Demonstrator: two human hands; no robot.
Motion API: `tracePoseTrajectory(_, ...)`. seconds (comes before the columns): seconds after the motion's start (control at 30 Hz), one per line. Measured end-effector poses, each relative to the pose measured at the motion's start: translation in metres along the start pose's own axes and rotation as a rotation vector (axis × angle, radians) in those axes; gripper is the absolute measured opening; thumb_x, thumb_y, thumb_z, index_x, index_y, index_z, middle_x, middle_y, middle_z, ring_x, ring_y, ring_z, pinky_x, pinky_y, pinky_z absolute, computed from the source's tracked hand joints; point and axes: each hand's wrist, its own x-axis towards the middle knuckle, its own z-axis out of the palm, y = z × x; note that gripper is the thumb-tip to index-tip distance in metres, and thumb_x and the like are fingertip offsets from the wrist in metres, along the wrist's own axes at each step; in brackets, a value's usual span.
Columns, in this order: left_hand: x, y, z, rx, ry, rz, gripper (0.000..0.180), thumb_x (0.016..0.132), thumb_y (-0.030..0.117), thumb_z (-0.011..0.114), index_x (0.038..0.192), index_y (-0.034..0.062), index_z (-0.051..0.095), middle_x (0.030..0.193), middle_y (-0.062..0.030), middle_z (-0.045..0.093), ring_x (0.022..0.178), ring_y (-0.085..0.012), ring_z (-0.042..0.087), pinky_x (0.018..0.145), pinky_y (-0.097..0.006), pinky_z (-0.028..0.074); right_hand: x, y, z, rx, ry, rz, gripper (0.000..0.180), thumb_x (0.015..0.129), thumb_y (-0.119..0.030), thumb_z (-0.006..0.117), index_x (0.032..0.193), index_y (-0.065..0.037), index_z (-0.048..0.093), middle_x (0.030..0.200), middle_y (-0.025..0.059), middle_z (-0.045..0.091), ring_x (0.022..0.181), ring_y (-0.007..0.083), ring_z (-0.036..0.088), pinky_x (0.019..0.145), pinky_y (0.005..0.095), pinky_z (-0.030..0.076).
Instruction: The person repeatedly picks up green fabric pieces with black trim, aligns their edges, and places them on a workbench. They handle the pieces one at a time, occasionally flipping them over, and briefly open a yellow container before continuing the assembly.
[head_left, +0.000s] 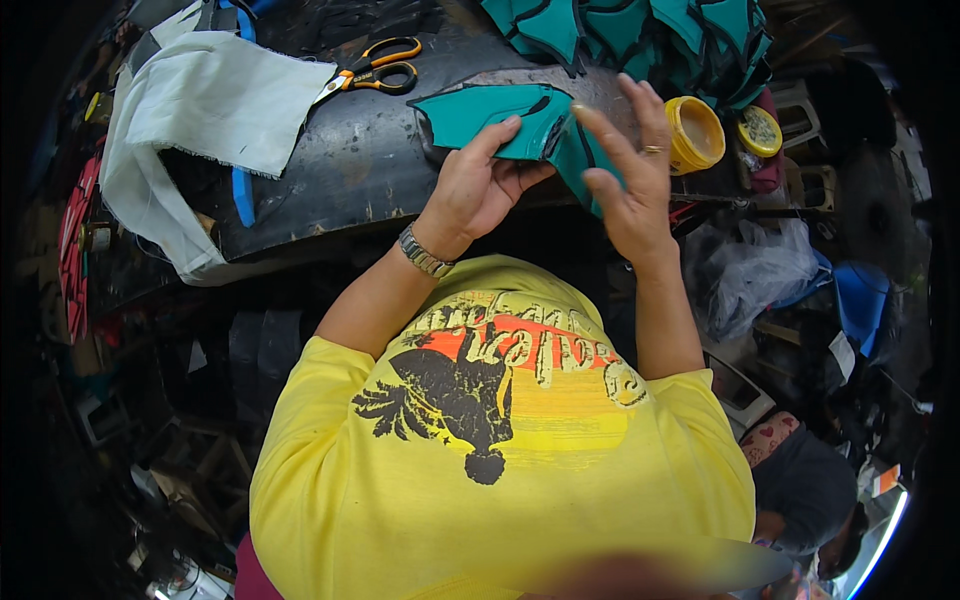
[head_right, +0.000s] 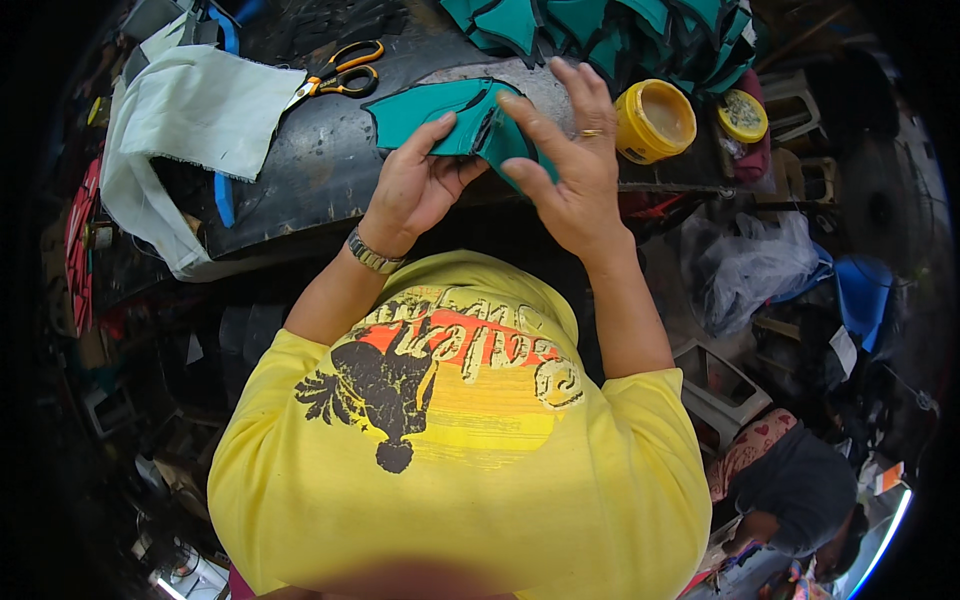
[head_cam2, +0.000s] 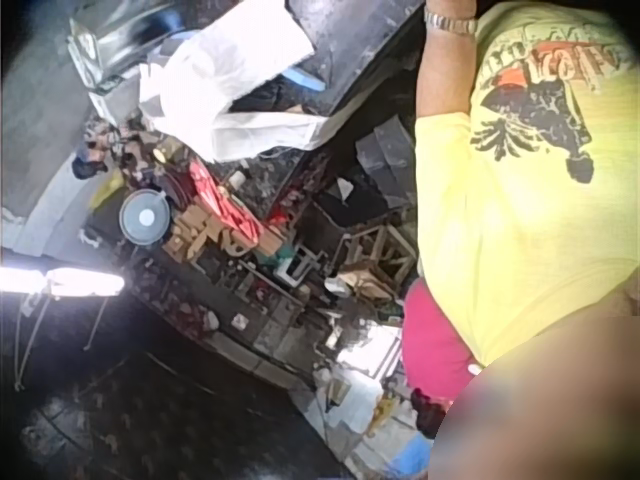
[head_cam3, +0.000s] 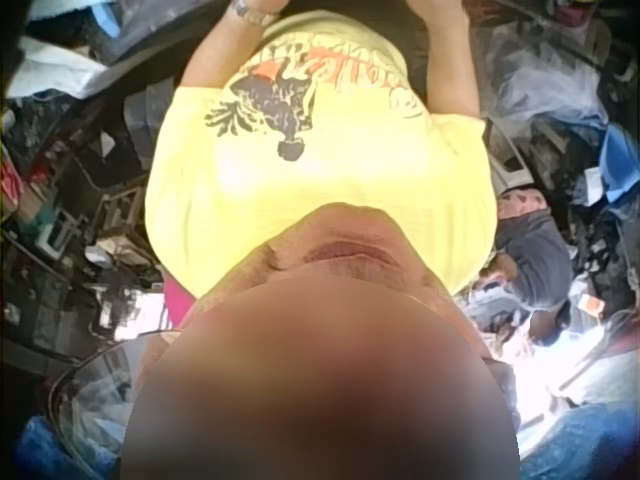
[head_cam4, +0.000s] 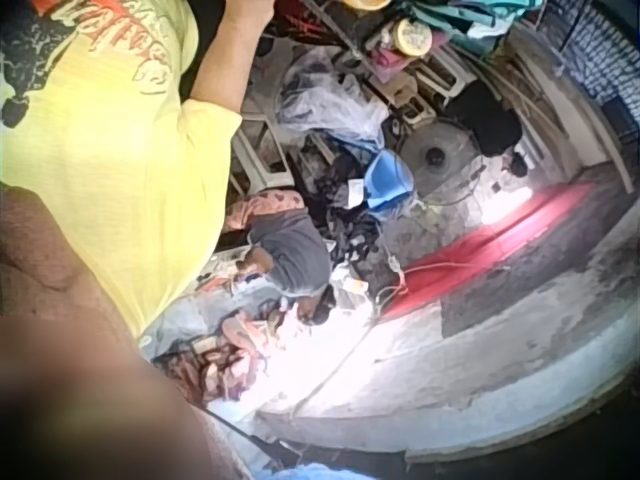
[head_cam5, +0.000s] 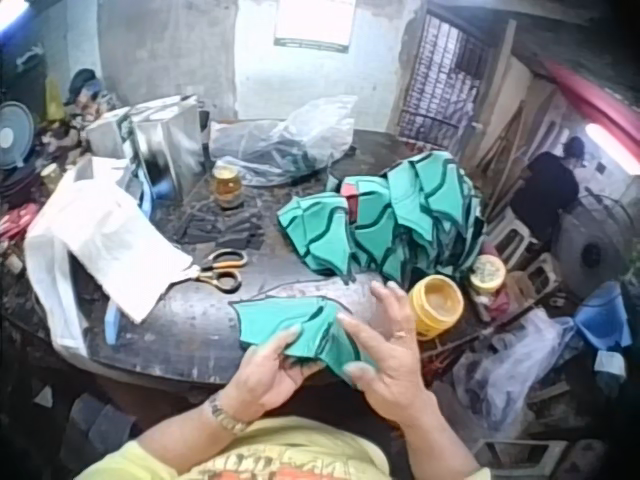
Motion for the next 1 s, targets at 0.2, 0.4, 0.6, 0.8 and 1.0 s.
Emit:
tracePoseTrajectory(0.2, 0.001, 0.003, -0.007, -0.002, 0.025, 0.004, 0.028, 0.103, 0.018, 0.052, 0.126, 0.0029, 0.060, 0.121, -0.0099, 0.067, 0.111, -0.0215, 0.065, 0.094, -0.044, 0.057, -0.011, -0.010, 0.006, -0.093, -0.119, -0.147, 0.050, 0.089, -0.053, 0.066, 0.130, -0.025, 0.070, 0.156, 0.0111, 0.040, 0.148, 0.0369, 0.025, 0.119, 0.0504, 0.019)
tracePoseTrajectory(0.4, 0.001, 0.000, -0.008, -0.004, -0.033, 0.023, 0.027, 0.103, 0.018, 0.053, 0.125, 0.0036, 0.061, 0.120, -0.0087, 0.068, 0.110, -0.0206, 0.065, 0.094, -0.043, 0.057, -0.008, -0.009, 0.006, 0.119, 0.013, 0.096, 0.061, 0.091, -0.052, 0.064, 0.137, -0.011, 0.063, 0.158, 0.0142, 0.036, 0.149, 0.0377, 0.024, 0.120, 0.0488, 0.019)
tracePoseTrajectory(0.6, 0.001, 0.006, -0.012, 0.000, 0.056, 0.038, 0.027, 0.102, 0.017, 0.055, 0.125, 0.0044, 0.061, 0.118, -0.0084, 0.069, 0.108, -0.0202, 0.066, 0.090, -0.042, 0.059, -0.017, -0.023, 0.012, -0.107, -0.149, -0.083, 0.058, 0.091, -0.052, 0.065, 0.135, -0.013, 0.065, 0.156, 0.0137, 0.040, 0.148, 0.0402, 0.024, 0.119, 0.0520, 0.019)
tracePoseTrajectory(0.8, -0.006, 0.003, -0.011, 0.200, -0.049, 0.060, 0.030, 0.098, 0.016, 0.060, 0.126, 0.0026, 0.059, 0.117, -0.0088, 0.069, 0.103, -0.0210, 0.069, 0.084, -0.038, 0.060, -0.007, -0.017, 0.006, 0.605, 0.221, 0.073, 0.060, 0.091, -0.032, 0.072, 0.140, -0.003, 0.055, 0.133, 0.0181, 0.058, 0.126, 0.0251, 0.053, 0.106, 0.0363, 0.040)
tracePoseTrajectory(1.0, -0.007, -0.001, -0.010, 0.525, -0.079, 0.318, 0.030, 0.091, 0.009, 0.071, 0.119, 0.0008, 0.064, 0.114, -0.0075, 0.069, 0.101, -0.0153, 0.067, 0.087, -0.029, 0.056, 0.004, -0.007, 0.019, 0.952, 0.051, 0.624, 0.074, 0.087, -0.004, 0.075, 0.151, -0.005, 0.038, 0.107, 0.0102, 0.067, 0.099, 0.0151, 0.062, 0.093, 0.0279, 0.048)
